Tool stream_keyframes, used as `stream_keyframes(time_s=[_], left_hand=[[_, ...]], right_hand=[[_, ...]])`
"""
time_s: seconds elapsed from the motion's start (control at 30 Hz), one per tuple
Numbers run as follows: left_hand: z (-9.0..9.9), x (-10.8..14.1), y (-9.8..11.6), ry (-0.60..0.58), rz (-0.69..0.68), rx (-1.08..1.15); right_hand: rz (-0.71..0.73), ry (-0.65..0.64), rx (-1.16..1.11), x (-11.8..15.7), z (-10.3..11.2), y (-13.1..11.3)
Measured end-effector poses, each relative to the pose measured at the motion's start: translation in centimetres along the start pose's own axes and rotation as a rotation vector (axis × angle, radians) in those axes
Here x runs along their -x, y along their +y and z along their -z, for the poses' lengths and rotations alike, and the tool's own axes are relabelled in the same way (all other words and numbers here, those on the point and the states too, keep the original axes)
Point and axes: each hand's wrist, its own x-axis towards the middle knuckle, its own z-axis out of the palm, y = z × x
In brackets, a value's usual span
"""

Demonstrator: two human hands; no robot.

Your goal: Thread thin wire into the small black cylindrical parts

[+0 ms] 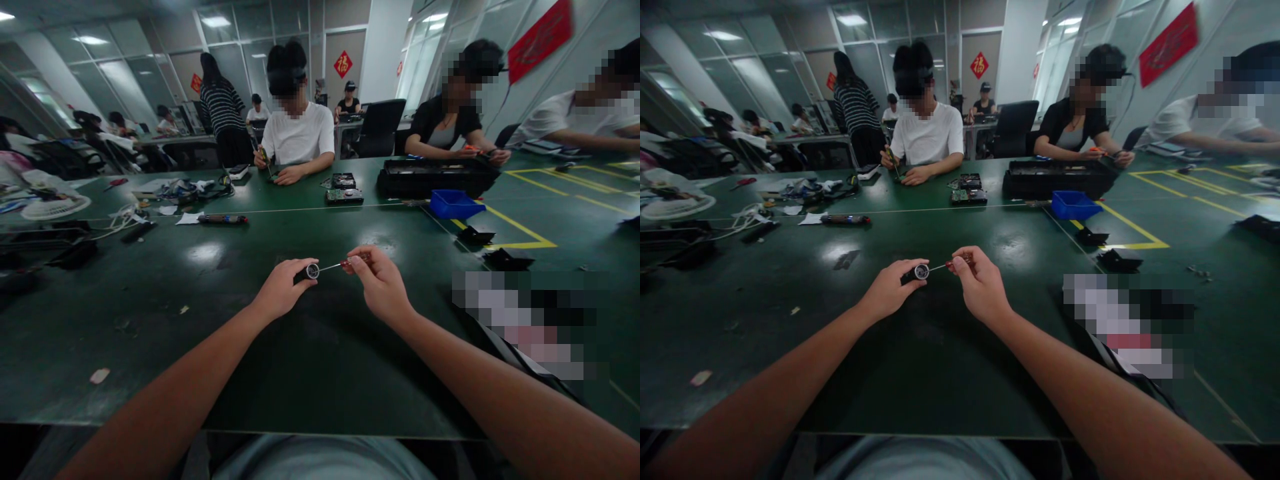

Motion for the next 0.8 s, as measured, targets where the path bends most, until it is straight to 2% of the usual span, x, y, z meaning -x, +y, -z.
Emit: stream_keyframes(time_s=[0.27, 0.4, 0.5, 0.8], left_hand=[[0.0, 0.0, 0.1, -0.015, -0.007, 0.016], [0.2, 0.1, 0.1, 0.015, 0.008, -0.01], [0.2, 0.1, 0.0, 0.023, -0.012, -0.027], [-0.1, 0.0, -0.5, 0.007, -0.056, -0.021]], right_hand=[[-0.014, 0.008, 0.033, -0.1, 0.0, -0.3], [-0.063, 0.025, 0.301, -0.1, 0.4, -1.3], [-0.02, 0.043, 0.405, -0.1, 0.5, -1.6], [0.097, -0.022, 0.393, 0.1, 0.3, -1.3]])
